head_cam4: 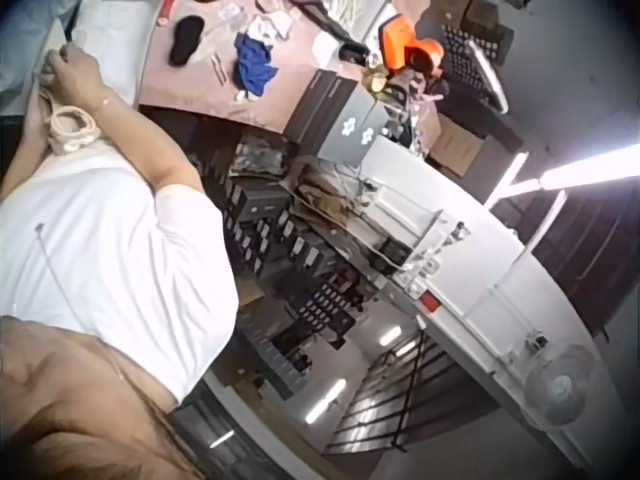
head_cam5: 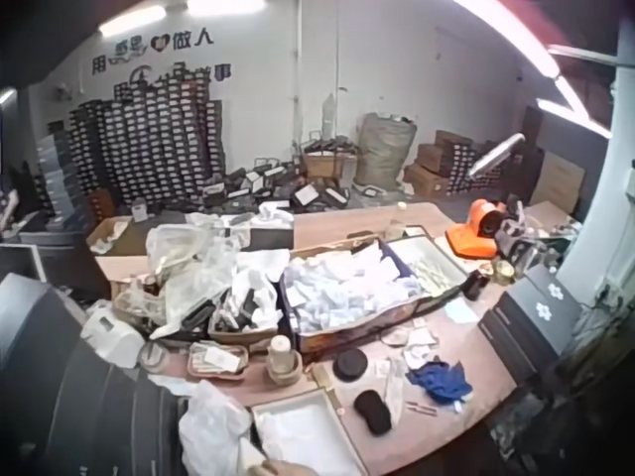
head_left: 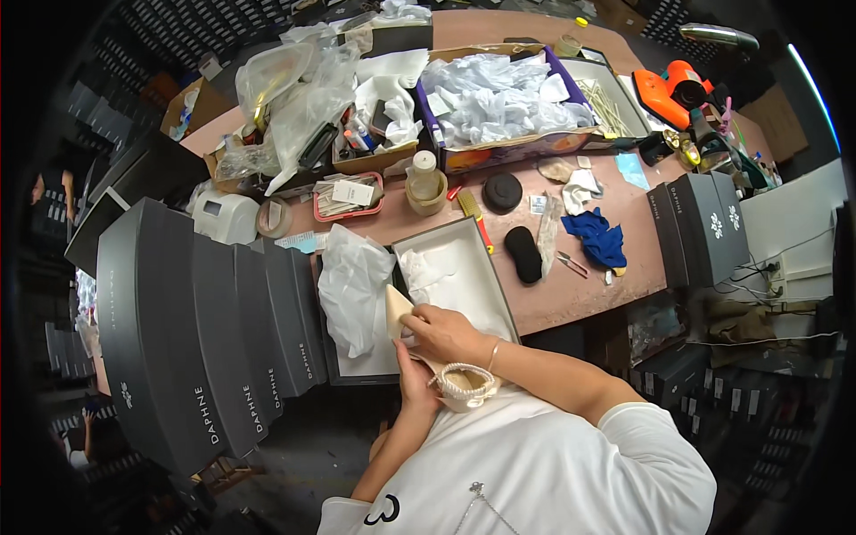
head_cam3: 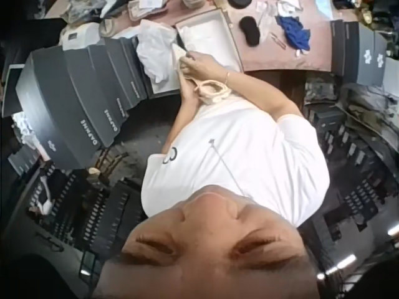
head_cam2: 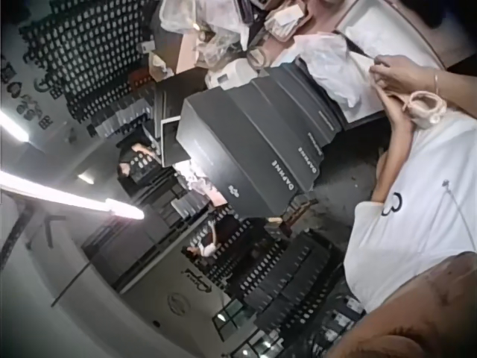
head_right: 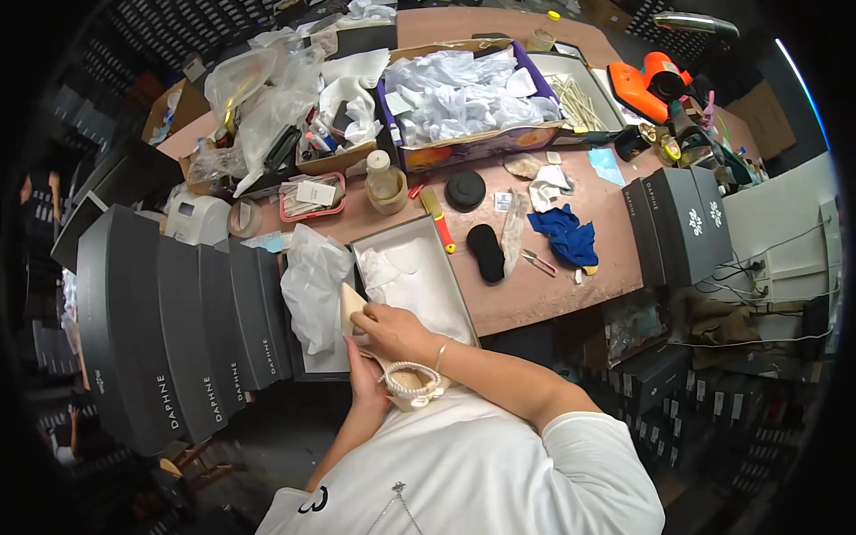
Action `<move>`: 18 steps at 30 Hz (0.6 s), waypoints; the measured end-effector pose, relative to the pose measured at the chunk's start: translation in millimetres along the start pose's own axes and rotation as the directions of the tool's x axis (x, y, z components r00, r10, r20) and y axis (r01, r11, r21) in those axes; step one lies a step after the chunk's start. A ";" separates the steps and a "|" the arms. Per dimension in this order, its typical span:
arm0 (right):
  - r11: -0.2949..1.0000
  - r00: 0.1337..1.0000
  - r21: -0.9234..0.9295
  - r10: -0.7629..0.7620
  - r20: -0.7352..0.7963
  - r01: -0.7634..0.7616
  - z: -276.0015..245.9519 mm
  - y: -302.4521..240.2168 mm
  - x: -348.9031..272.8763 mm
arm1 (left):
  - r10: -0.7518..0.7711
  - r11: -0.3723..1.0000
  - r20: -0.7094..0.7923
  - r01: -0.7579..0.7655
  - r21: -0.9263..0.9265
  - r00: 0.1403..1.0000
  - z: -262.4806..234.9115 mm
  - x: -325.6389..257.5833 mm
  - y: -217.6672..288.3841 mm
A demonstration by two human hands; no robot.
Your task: Packing high-heeled shoes into protective paper and shoeboxes.
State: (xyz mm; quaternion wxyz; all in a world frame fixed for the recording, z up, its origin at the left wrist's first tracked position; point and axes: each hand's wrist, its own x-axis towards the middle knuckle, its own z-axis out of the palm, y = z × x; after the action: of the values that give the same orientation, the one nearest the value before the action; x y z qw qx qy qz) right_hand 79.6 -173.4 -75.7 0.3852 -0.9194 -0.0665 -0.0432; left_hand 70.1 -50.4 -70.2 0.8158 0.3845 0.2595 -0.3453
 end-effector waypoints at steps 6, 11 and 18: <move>0.999 0.995 0.035 -0.035 -0.092 0.038 -7.7 3.0 -12.0 | -0.059 0.998 0.069 0.058 0.015 0.996 -15.3 12.2 -3.2; 0.984 1.000 -0.175 0.023 -0.016 -0.026 -14.0 5.3 -2.0 | -0.095 0.995 0.047 0.096 -0.036 0.994 0.1 8.4 -12.6; 0.913 0.929 0.217 0.365 -0.053 -0.346 -69.6 33.3 -27.5 | -0.290 0.952 0.078 0.296 -0.076 0.954 -24.4 43.2 3.7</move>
State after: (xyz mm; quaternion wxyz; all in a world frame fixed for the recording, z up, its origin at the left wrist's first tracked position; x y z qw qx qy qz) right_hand 55.7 -248.7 -54.0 0.4815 -0.8687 0.1158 -0.0076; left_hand 96.2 -44.8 -112.1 0.7796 0.2941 0.3014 -0.4635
